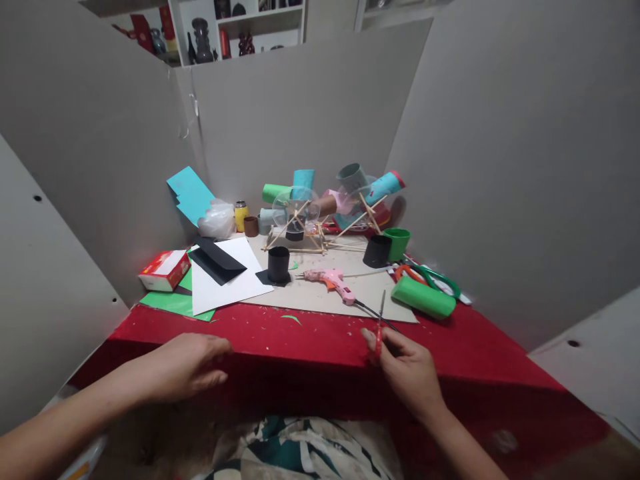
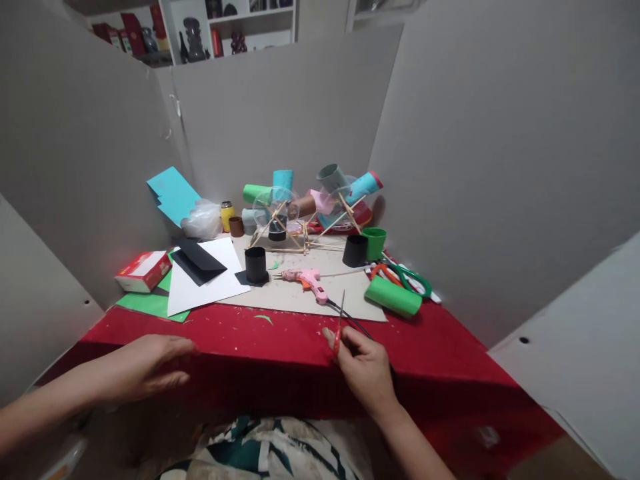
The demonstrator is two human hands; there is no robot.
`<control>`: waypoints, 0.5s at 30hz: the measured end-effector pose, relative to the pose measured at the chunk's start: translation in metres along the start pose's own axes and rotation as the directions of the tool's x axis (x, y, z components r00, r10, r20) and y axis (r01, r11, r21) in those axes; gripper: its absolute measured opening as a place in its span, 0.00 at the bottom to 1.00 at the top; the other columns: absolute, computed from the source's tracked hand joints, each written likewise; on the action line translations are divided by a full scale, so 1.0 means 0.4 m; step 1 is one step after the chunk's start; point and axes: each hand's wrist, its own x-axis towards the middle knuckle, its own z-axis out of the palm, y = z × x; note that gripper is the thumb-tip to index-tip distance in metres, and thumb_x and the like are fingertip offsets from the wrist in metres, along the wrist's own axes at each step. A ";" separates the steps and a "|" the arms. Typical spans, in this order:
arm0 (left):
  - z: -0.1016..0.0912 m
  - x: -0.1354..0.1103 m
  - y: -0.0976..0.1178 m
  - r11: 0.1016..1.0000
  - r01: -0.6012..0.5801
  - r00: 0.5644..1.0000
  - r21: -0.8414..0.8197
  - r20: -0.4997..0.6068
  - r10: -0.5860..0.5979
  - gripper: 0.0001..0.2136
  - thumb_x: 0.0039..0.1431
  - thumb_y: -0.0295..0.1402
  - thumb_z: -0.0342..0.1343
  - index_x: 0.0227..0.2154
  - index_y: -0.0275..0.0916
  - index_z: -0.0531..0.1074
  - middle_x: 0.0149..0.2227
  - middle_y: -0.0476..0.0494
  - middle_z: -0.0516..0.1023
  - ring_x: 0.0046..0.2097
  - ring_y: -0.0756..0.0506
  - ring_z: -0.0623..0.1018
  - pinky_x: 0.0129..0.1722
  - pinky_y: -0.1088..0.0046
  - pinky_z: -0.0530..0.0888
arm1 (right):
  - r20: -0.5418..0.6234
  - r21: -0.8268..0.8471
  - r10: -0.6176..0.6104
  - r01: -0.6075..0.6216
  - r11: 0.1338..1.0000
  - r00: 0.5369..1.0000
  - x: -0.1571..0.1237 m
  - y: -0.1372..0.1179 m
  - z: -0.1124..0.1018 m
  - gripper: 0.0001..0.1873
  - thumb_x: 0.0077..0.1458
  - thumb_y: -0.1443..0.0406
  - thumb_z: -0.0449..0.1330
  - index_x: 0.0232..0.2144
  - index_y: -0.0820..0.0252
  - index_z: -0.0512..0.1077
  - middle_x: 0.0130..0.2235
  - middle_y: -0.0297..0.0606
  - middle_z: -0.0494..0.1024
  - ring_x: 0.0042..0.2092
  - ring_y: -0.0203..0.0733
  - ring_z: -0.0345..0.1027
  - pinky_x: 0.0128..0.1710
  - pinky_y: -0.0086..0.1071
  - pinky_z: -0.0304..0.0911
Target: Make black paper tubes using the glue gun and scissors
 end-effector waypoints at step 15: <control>0.013 0.263 -0.018 0.967 -0.178 0.917 -0.180 -0.386 0.097 0.24 0.60 0.40 0.51 0.58 0.41 0.60 0.44 0.40 0.76 0.39 0.46 0.76 0.41 0.66 0.72 | -0.034 -0.046 -0.042 0.040 0.998 0.999 -0.002 0.008 0.006 0.25 0.55 0.51 0.59 0.16 0.57 0.57 0.19 0.28 0.52 0.23 0.34 0.48 0.21 0.28 0.48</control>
